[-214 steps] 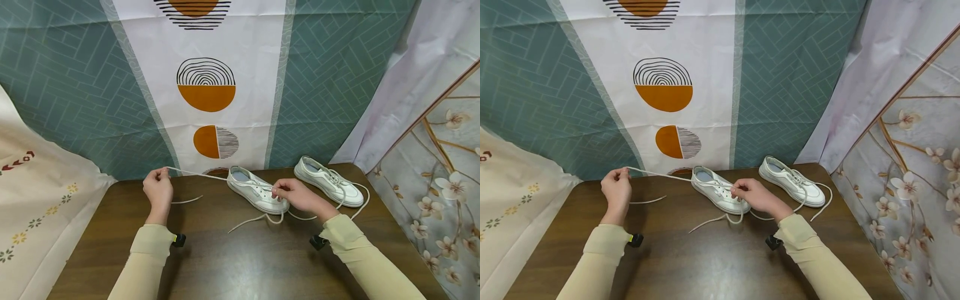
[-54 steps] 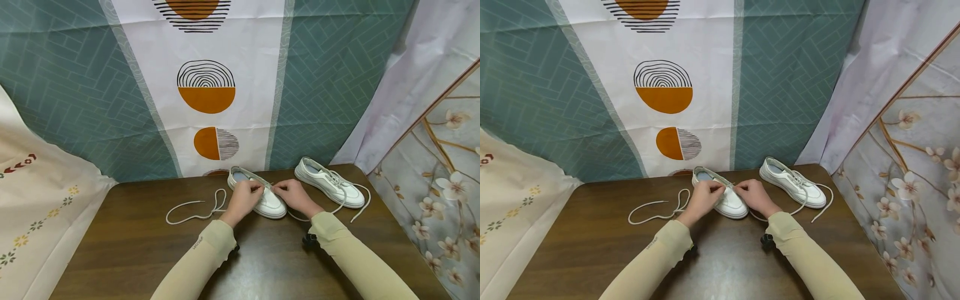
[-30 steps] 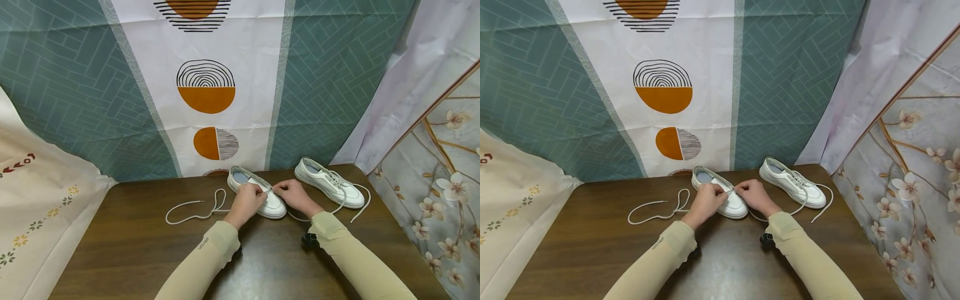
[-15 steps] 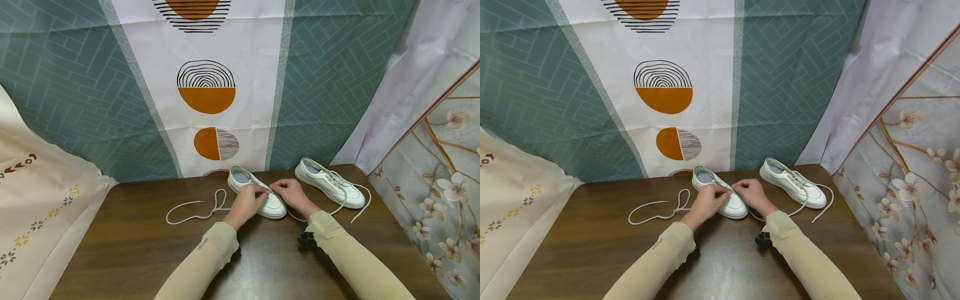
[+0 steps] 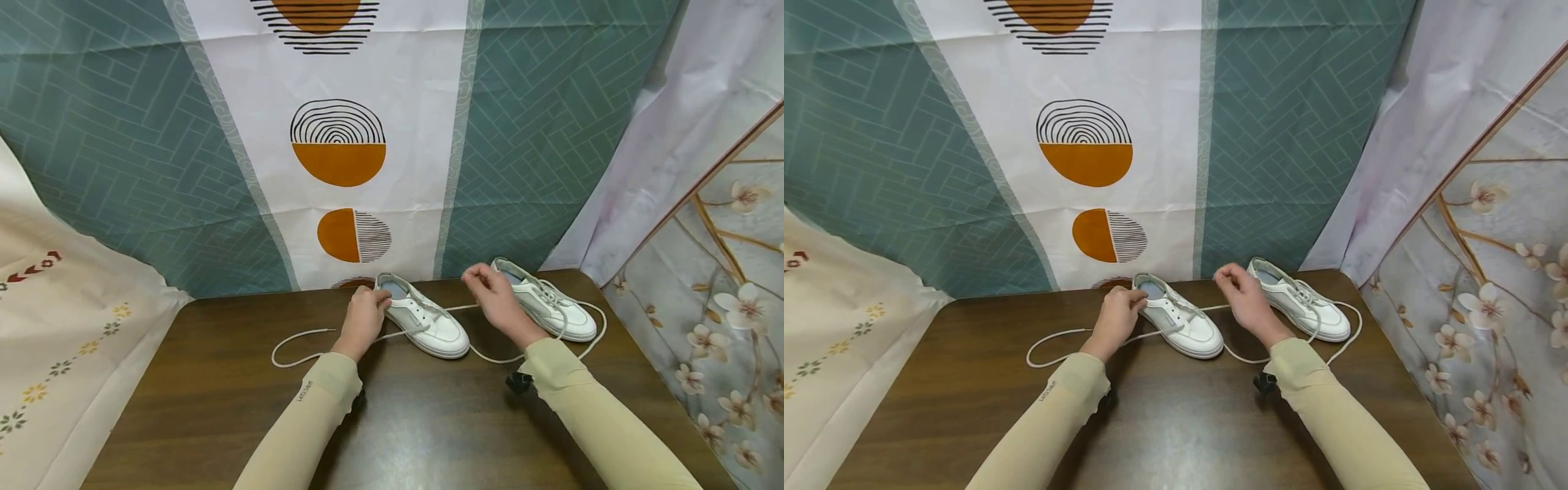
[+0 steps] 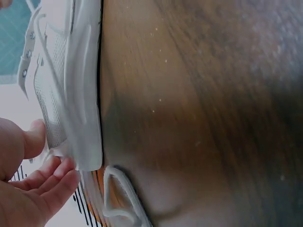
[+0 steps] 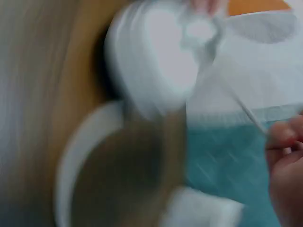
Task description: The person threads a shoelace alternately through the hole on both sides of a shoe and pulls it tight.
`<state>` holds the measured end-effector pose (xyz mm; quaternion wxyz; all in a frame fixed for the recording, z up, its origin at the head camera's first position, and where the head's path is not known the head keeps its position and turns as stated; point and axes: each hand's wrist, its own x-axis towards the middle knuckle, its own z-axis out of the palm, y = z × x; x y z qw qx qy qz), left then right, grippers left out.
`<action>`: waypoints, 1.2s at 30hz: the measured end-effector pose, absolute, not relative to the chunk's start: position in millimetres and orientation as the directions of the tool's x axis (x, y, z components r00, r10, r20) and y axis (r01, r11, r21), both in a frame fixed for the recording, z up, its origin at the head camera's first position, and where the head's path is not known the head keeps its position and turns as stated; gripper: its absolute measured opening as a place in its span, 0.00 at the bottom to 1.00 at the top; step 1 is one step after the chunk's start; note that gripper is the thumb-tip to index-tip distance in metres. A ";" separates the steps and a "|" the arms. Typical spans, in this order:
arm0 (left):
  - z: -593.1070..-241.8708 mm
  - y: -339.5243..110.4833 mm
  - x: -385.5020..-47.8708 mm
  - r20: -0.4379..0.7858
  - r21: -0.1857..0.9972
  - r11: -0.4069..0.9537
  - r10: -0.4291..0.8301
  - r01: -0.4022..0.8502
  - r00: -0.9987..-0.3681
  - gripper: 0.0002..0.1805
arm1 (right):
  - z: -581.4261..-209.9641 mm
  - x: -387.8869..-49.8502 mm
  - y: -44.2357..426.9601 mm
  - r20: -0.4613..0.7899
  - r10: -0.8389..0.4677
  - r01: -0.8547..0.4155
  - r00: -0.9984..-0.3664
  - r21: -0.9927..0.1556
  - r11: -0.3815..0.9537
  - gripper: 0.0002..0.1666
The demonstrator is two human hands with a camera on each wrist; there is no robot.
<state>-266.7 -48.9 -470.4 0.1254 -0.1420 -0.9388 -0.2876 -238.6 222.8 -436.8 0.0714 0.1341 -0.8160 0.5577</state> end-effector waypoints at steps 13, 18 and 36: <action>-465.7 -48.4 -271.8 0.237 0.566 0.766 0.201 0.304 -0.950 0.11 | -436.6 -239.2 241.0 0.081 -0.191 -0.202 -0.978 -0.584 0.786 0.13; -470.4 -50.9 -272.0 0.235 0.572 0.763 0.200 0.302 -0.951 0.10 | -434.3 -245.4 244.1 0.205 0.035 -0.166 -0.978 -0.869 0.466 0.17; -474.6 -53.4 -273.8 0.257 0.569 0.756 0.210 0.323 -0.943 0.09 | -406.2 -240.8 255.0 0.143 -0.228 -0.263 -0.963 -0.685 0.679 0.14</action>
